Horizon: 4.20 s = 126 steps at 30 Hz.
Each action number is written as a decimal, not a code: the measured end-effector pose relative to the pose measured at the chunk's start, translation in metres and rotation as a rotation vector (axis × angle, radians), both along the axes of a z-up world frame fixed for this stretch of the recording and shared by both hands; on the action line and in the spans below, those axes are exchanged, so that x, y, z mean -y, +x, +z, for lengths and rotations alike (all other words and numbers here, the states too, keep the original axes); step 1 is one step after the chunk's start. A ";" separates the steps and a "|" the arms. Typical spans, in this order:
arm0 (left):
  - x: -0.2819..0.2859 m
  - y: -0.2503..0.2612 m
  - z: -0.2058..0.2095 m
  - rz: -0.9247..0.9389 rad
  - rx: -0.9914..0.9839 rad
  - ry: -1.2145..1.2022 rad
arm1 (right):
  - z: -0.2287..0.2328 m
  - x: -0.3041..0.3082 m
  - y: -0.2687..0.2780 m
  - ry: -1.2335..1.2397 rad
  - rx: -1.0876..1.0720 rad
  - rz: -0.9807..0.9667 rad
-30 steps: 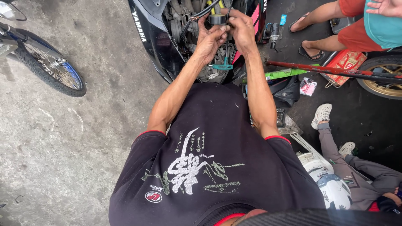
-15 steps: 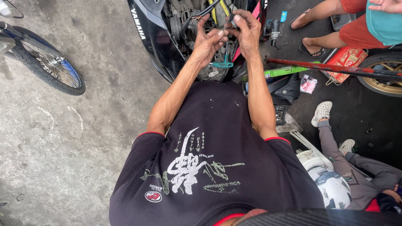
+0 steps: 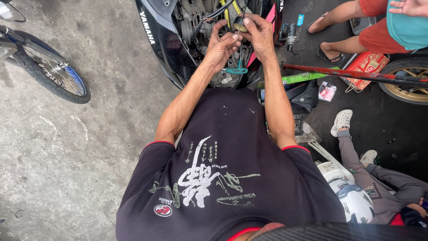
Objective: Performing electrical repairs by stripping and connecting wires in the front assembly area of a motorcycle.
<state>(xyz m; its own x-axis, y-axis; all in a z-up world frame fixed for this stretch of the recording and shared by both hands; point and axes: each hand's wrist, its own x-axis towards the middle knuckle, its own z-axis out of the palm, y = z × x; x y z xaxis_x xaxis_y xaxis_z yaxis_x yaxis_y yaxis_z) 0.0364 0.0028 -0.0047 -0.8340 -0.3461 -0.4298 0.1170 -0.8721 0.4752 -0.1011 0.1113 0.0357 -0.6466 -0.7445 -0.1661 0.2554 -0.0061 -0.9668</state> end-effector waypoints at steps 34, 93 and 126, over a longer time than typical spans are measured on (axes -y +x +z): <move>0.024 -0.057 0.016 -0.047 0.311 -0.684 | 0.011 -0.004 -0.007 0.325 -1.074 -0.031; 0.036 -0.109 0.052 0.011 0.175 -1.306 | 0.052 0.028 -0.024 0.086 -0.572 -0.100; 0.039 -0.136 0.071 0.449 0.114 -0.412 | 0.099 0.047 -0.054 -0.026 -1.186 -0.150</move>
